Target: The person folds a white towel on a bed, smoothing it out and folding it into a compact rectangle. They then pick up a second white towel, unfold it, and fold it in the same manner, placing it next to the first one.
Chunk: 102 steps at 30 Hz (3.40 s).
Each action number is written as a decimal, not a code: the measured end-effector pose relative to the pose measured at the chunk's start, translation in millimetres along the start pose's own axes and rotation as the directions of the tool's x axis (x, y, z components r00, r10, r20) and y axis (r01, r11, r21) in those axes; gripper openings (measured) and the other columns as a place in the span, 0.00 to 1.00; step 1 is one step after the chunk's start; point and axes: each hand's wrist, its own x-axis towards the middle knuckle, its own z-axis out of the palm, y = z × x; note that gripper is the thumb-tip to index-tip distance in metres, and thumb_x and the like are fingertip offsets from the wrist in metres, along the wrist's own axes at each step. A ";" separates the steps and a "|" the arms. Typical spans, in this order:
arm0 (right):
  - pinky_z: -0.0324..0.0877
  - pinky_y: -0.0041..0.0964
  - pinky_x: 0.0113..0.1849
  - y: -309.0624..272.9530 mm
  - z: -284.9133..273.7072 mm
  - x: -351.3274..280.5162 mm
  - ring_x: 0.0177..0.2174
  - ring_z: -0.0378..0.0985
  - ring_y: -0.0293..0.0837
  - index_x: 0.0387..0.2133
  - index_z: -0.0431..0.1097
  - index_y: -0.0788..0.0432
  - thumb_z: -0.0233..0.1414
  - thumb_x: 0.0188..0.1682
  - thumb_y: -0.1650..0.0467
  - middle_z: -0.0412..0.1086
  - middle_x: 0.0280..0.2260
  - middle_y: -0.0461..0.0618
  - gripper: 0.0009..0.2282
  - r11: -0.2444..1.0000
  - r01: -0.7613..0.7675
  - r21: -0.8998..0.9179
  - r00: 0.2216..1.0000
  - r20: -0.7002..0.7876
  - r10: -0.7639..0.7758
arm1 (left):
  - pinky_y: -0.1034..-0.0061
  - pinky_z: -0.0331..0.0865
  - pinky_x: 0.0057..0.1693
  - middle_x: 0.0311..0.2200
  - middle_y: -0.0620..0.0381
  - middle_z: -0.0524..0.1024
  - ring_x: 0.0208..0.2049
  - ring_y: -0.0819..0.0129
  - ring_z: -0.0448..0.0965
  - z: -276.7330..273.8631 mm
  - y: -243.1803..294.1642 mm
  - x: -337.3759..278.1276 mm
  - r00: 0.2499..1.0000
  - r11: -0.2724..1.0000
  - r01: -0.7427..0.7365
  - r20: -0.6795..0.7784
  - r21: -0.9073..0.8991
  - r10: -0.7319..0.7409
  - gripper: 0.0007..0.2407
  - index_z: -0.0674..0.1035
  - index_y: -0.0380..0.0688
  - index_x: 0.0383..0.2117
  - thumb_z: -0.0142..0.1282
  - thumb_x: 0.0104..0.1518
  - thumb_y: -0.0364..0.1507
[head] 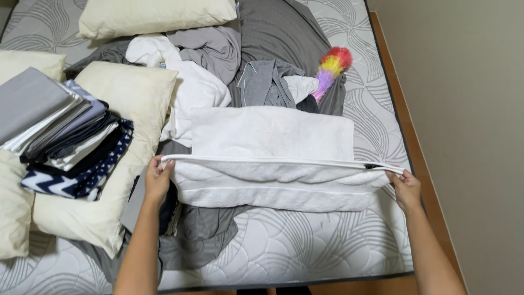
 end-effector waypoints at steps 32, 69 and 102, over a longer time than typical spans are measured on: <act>0.69 0.25 0.34 51.6 111.2 216.5 0.33 0.73 0.32 0.48 0.73 0.65 0.56 0.59 0.72 0.75 0.38 0.45 0.09 0.994 0.080 -0.070 0.965 -0.245 -0.095 | 0.82 0.65 0.36 0.35 0.58 0.75 0.30 0.78 0.70 84.1 -78.3 238.1 0.979 0.993 0.060 -0.201 0.104 -0.038 0.13 0.72 0.41 0.53 0.59 0.65 0.27; 0.64 0.28 0.36 156.3 71.6 198.5 0.37 0.68 0.35 0.59 0.64 0.63 0.58 0.55 0.60 0.69 0.41 0.46 0.25 0.918 -0.313 -0.242 0.922 -0.310 0.232 | 0.84 0.70 0.47 0.39 0.61 0.74 0.38 0.78 0.72 85.8 -154.1 241.3 0.947 0.944 -0.054 -0.284 0.324 0.151 0.15 0.73 0.36 0.50 0.63 0.60 0.28; 0.70 0.29 0.35 71.7 -21.9 1.3 0.31 0.73 0.34 0.38 0.75 0.71 0.68 0.53 0.68 0.75 0.34 0.48 0.15 0.956 0.070 -0.286 0.850 -0.485 -0.207 | 0.81 0.69 0.44 0.35 0.59 0.79 0.35 0.80 0.74 43.4 -62.9 -65.7 0.940 0.988 -0.024 -0.333 0.156 0.075 0.15 0.80 0.31 0.43 0.51 0.71 0.36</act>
